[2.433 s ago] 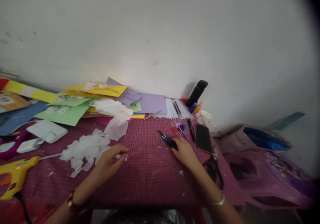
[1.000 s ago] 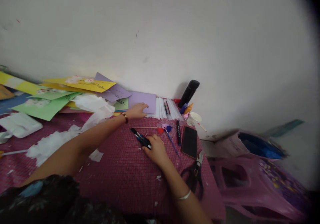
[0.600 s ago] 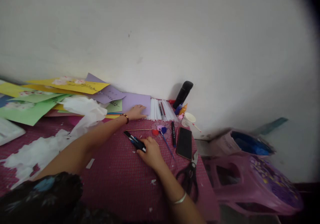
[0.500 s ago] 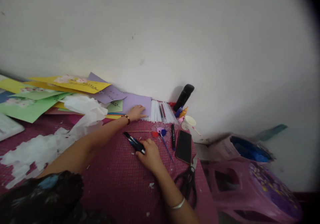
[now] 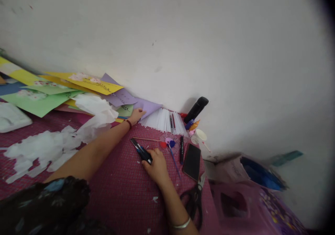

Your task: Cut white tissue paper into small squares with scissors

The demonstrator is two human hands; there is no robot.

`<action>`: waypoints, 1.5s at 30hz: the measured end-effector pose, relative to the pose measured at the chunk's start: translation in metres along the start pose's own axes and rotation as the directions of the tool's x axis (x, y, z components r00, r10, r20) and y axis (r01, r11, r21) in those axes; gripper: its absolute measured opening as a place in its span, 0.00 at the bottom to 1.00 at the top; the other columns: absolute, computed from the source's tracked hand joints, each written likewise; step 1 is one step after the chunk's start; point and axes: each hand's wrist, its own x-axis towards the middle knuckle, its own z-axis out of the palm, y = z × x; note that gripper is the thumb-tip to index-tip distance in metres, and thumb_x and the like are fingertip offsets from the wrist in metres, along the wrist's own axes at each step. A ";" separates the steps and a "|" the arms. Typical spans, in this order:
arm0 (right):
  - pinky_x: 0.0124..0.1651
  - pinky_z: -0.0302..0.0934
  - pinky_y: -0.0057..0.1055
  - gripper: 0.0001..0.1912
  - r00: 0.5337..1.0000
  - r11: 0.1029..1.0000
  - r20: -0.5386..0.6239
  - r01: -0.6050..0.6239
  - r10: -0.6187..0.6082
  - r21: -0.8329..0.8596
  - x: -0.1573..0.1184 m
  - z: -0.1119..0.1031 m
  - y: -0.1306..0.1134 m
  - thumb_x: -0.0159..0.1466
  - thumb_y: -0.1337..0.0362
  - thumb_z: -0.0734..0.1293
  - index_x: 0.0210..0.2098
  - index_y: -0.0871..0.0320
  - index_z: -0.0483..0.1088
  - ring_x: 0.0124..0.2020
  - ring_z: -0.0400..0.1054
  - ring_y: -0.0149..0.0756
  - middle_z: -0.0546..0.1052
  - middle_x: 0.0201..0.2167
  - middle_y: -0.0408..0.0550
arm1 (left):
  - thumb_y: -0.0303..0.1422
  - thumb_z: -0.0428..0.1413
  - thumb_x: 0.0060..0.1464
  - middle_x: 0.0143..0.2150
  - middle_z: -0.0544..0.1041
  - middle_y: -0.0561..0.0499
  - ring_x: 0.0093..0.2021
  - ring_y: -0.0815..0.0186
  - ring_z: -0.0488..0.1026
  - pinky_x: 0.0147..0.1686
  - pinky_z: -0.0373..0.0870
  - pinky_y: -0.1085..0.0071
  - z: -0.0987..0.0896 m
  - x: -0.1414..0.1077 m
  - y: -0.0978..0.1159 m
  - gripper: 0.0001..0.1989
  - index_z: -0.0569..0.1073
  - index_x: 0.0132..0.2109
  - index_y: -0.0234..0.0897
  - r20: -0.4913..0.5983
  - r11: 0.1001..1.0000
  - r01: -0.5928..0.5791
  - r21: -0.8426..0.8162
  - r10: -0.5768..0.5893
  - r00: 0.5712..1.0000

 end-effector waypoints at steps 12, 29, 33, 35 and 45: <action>0.55 0.63 0.39 0.21 1.000 1.000 0.005 -0.004 0.004 -0.009 0.000 -0.002 -0.001 0.59 0.62 0.71 0.52 0.56 0.75 0.49 0.70 0.45 0.75 0.45 0.52 | 0.36 0.67 0.39 0.39 0.79 0.46 0.40 0.62 0.74 0.45 0.71 0.67 0.000 0.003 -0.023 0.19 0.76 0.39 0.31 0.184 0.978 -0.167 0.121 0.144 0.972; 0.54 0.63 0.38 0.21 1.000 1.000 -0.009 0.002 -0.002 -0.001 0.000 -0.001 -0.002 0.58 0.63 0.71 0.51 0.59 0.75 0.49 0.69 0.46 0.75 0.44 0.53 | 0.36 0.66 0.45 0.44 0.77 0.45 0.48 0.57 0.73 0.54 0.68 0.60 0.006 -0.001 -0.030 0.13 0.76 0.37 0.34 0.262 0.840 -0.425 0.338 0.349 0.900; 0.55 0.63 0.38 0.21 1.000 1.000 -0.002 -0.002 0.002 0.013 0.000 -0.001 -0.002 0.58 0.64 0.71 0.51 0.59 0.76 0.49 0.69 0.46 0.75 0.44 0.53 | 0.38 0.63 0.51 0.43 0.78 0.44 0.45 0.59 0.74 0.51 0.70 0.62 0.006 -0.005 -0.030 0.12 0.77 0.38 0.33 0.253 0.818 -0.436 0.376 0.361 0.897; 0.55 0.63 0.37 0.21 1.000 1.000 -0.003 0.000 0.001 0.018 0.000 -0.001 -0.002 0.58 0.64 0.71 0.51 0.59 0.76 0.48 0.70 0.45 0.75 0.44 0.53 | 0.38 0.63 0.51 0.42 0.78 0.43 0.45 0.60 0.74 0.49 0.71 0.63 0.008 -0.006 -0.029 0.12 0.77 0.38 0.32 0.254 0.809 -0.435 0.396 0.359 0.898; 0.54 0.63 0.38 0.21 1.000 0.999 0.009 0.003 -0.003 0.037 0.001 -0.001 0.001 0.58 0.65 0.71 0.51 0.59 0.75 0.48 0.70 0.45 0.75 0.43 0.53 | 0.28 0.58 0.54 0.49 0.79 0.46 0.50 0.62 0.74 0.54 0.70 0.66 -0.057 -0.004 -0.010 0.13 0.76 0.47 0.34 0.350 0.657 -0.439 0.613 0.272 0.896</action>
